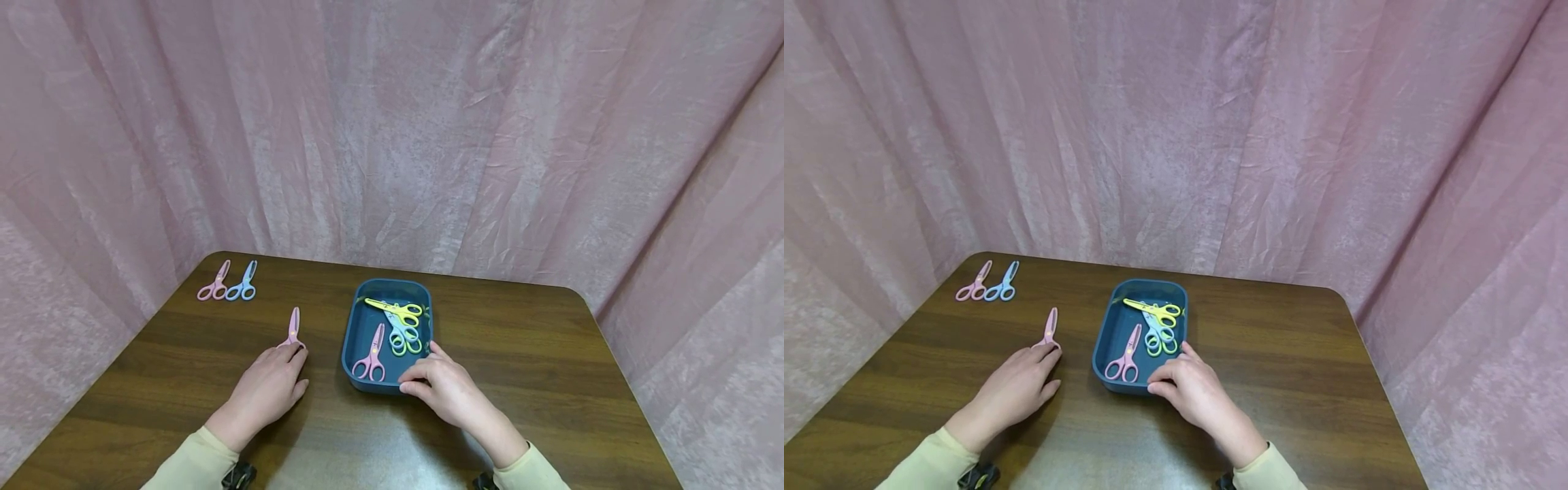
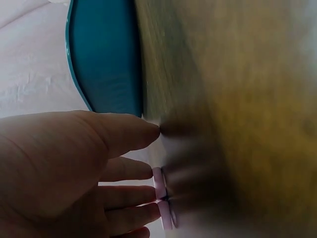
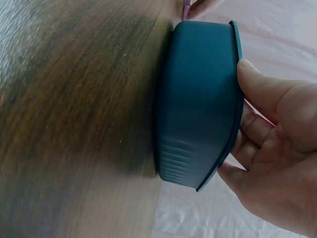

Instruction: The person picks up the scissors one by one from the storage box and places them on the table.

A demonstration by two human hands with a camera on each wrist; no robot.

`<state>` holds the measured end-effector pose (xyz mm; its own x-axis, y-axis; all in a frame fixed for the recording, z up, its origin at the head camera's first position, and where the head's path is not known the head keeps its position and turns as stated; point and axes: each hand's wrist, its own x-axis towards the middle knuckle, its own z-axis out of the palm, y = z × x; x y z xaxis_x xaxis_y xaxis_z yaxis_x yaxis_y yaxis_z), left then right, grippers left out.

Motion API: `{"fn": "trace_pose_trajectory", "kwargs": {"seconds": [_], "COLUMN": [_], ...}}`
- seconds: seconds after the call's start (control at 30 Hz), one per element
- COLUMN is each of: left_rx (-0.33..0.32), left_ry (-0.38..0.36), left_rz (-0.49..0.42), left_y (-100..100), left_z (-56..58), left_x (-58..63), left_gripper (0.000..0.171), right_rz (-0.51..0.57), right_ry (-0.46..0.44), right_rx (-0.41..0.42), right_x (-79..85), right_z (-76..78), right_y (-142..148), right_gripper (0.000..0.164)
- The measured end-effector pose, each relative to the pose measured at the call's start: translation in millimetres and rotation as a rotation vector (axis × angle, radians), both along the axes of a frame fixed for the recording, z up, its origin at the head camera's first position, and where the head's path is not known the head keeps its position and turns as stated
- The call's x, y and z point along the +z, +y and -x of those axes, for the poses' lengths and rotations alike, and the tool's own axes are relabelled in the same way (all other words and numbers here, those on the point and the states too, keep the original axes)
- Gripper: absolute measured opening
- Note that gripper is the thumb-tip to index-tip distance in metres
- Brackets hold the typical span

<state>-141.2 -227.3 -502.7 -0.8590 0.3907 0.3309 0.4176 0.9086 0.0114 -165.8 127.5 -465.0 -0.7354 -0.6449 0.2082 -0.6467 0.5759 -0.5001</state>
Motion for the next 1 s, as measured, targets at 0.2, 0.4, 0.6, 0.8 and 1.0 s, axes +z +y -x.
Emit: {"fn": "trace_pose_trajectory", "kwargs": {"seconds": [0.2,0.4,0.6,0.8,1.0], "left_rx": [0.029,0.042,0.054,0.074,0.101], "left_ry": [-0.02,-0.012,-0.025,-0.064,-0.09], "left_rz": [0.021,0.049,0.063,0.06,0.048], "left_y": [-3.9,-12.0,-17.8,-21.7,-27.1], "left_z": [12.5,26.5,38.2,48.1,57.9], "left_x": [0.7,-1.9,-3.5,-0.4,1.0], "left_gripper": [0.052,0.053,0.054,0.052,0.048], "right_rz": [0.0,-0.005,-0.003,0.006,0.009], "right_ry": [0.004,-0.006,-0.003,0.003,0.019], "right_rx": [0.001,-0.003,0.002,0.005,0.011], "right_x": [-0.5,-0.5,0.0,0.1,-0.4], "right_z": [0.3,0.5,0.6,0.7,0.2], "right_y": [-0.2,-0.2,-0.1,0.0,-0.2], "right_gripper": [0.005,0.005,0.005,0.005,0.005]}}
